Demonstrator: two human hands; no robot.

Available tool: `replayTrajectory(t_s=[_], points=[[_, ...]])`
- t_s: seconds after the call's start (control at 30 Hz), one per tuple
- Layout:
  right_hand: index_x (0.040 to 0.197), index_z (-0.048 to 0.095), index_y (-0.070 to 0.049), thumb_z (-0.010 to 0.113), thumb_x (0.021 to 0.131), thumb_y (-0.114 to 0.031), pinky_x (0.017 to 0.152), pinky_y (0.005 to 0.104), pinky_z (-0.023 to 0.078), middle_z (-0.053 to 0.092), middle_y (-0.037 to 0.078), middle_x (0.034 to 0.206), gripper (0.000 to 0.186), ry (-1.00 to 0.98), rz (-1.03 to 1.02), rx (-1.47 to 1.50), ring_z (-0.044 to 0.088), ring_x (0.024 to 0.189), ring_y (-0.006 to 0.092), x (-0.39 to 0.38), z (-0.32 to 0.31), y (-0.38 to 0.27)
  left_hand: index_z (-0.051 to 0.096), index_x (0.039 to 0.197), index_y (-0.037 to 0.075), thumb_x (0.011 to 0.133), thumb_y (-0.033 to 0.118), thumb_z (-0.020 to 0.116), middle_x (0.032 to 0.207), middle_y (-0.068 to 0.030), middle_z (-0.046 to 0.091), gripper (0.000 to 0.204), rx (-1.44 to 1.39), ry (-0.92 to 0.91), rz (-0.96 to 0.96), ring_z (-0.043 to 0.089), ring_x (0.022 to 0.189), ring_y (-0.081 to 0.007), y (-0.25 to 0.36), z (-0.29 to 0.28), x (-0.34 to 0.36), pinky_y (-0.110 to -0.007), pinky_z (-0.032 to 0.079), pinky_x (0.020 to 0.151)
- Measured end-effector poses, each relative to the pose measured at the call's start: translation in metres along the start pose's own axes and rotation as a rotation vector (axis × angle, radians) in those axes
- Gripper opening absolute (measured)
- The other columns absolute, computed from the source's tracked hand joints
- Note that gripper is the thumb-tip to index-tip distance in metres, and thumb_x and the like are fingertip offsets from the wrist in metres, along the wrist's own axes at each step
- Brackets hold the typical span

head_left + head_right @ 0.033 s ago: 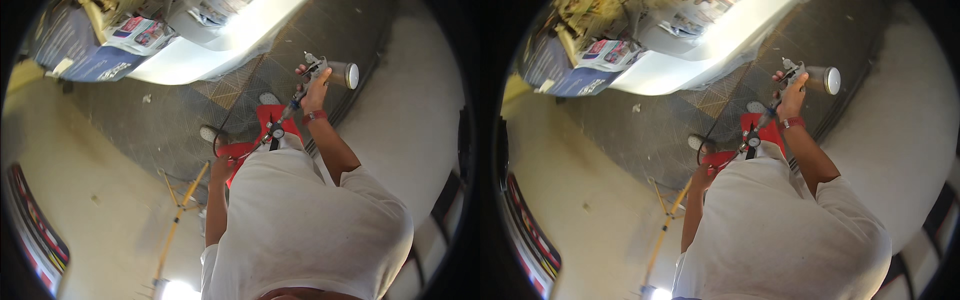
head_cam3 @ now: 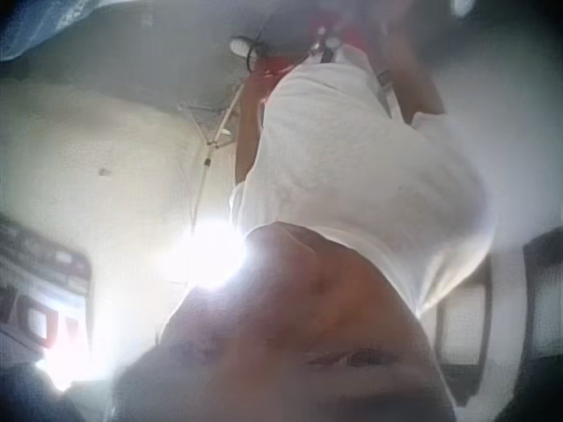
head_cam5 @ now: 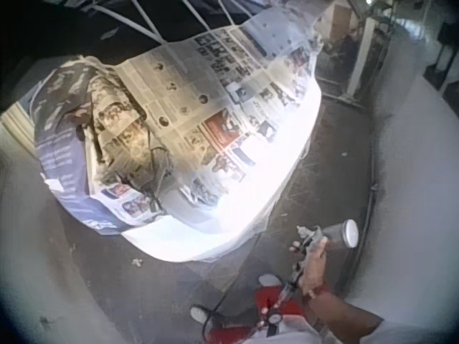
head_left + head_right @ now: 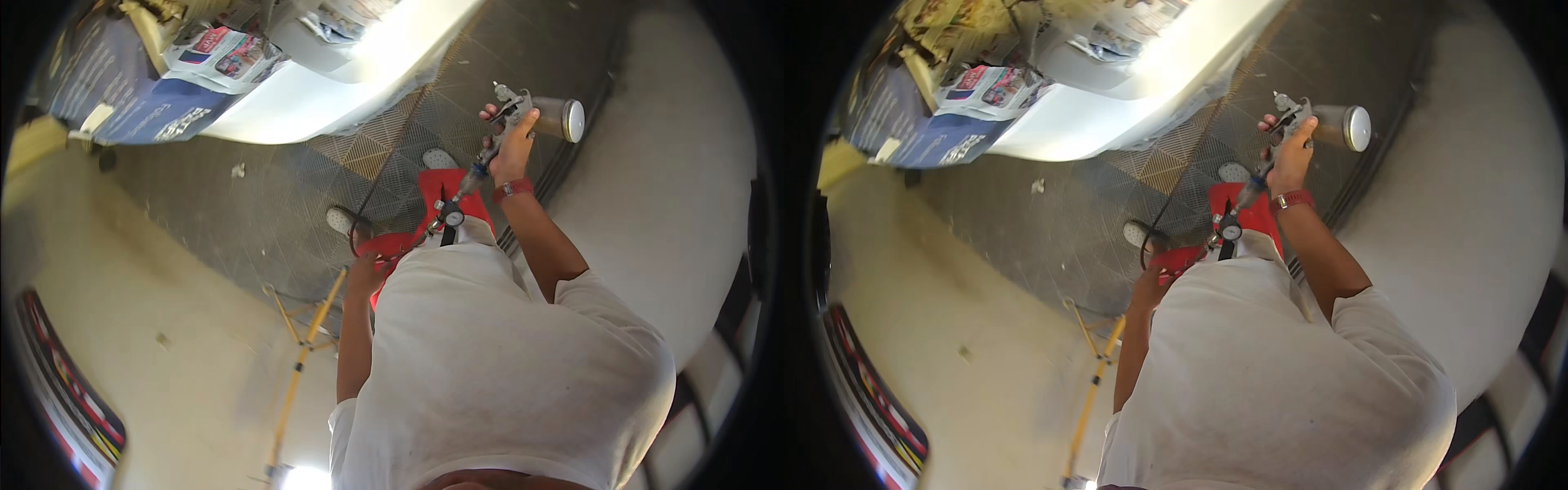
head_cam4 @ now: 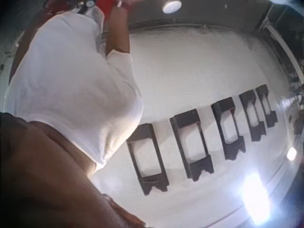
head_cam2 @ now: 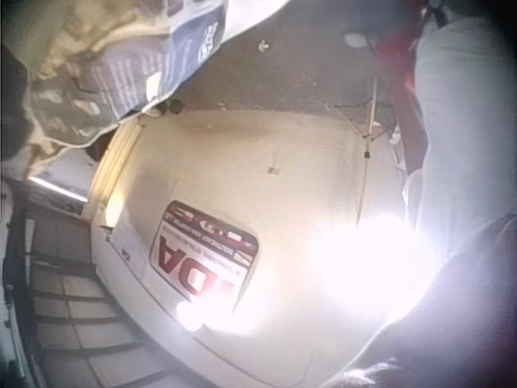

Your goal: The person uses a spray gun to apply white paint to the hood of a car. The car is partially covered with newspaper and masking tape to protect adjacent areas. The person moves around the vehicle to ensure even coverage across the hood surface.

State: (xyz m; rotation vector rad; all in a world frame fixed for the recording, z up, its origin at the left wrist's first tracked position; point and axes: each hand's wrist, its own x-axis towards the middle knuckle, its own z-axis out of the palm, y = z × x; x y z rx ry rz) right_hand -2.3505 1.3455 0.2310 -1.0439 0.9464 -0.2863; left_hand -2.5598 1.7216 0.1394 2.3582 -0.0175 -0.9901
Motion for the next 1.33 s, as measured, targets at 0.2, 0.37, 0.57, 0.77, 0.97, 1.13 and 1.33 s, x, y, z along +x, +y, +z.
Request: replayTrajectory(t_s=[0.2,0.37,0.57,0.77,0.97,1.13,1.33], points=[[0.138,0.056,-0.006,0.026,0.110,-0.060,0.047,0.0250,0.042,0.073,0.008,0.103,0.068,0.167,-0.143,0.020,0.071,0.088,0.0155,-0.087,0.012,0.068,0.063,0.132,0.009,0.093,0.041,0.074,0.133,-0.0187,0.065,0.051,-0.020,-0.238,0.165,0.061,0.125,-0.0377,-0.091,-0.068,0.023,-0.044,0.048,0.107],[0.151,0.051,-0.010,0.028,0.112,-0.052,0.049,0.0246,0.046,0.072,0.007,0.101,0.061,0.149,-0.201,-0.016,0.067,0.084,0.0113,-0.159,0.021,0.141,0.059,0.136,0.001,0.103,0.047,0.062,0.140,-0.0219,0.062,0.057,-0.375,-0.318,-0.272,0.059,0.133,-0.0284,-0.263,-0.115,-0.033,-0.040,0.045,0.111],[0.157,0.046,-0.014,0.046,0.112,-0.035,0.076,0.0293,0.055,0.073,0.007,0.095,0.050,0.056,-0.264,-0.136,0.065,0.080,0.0102,-0.178,0.036,0.222,0.061,0.134,-0.001,0.105,0.043,0.058,0.132,-0.0210,0.068,0.053,0.019,-0.451,-0.405,0.064,0.127,-0.0296,-0.372,-0.169,-0.089,-0.040,0.048,0.108],[0.152,0.052,-0.010,0.051,0.110,-0.034,0.082,0.0299,0.054,0.071,0.005,0.088,0.048,-0.135,-0.137,-0.062,0.065,0.080,0.0115,-0.159,0.044,0.291,0.061,0.136,0.003,0.105,0.036,0.062,0.132,-0.0182,0.068,0.045,-0.040,-0.306,-0.238,0.065,0.124,-0.0296,-0.244,-0.138,-0.067,-0.040,0.049,0.107],[0.140,0.064,-0.006,0.050,0.108,-0.046,0.081,0.0323,0.054,0.070,0.005,0.081,0.052,-0.180,-0.024,-0.284,0.065,0.077,0.0145,-0.124,0.048,0.314,0.062,0.136,0.005,0.103,0.032,0.066,0.134,-0.0190,0.066,0.043,0.127,-0.444,0.081,0.063,0.125,-0.0301,-0.160,-0.125,-0.038,-0.040,0.049,0.106],[0.130,0.070,-0.004,0.058,0.100,-0.057,0.084,0.0410,0.057,0.076,0.020,0.091,0.062,0.133,-0.330,-0.345,0.075,0.089,0.0312,-0.107,0.047,0.322,0.062,0.136,0.005,0.104,0.029,0.064,0.134,-0.0167,0.066,0.041,0.140,-0.477,0.054,0.063,0.126,-0.0285,-0.215,-0.148,-0.020,-0.040,0.049,0.106],[0.124,0.072,-0.002,0.057,0.098,-0.063,0.088,0.0435,0.057,0.074,0.027,0.106,0.068,0.253,-0.369,-0.304,0.074,0.098,0.0387,-0.146,0.076,0.376,0.063,0.137,0.008,0.104,0.032,0.065,0.138,-0.0161,0.064,0.041,0.206,-0.436,-0.182,0.061,0.129,-0.0296,-0.360,-0.224,-0.009,-0.040,0.046,0.110]])
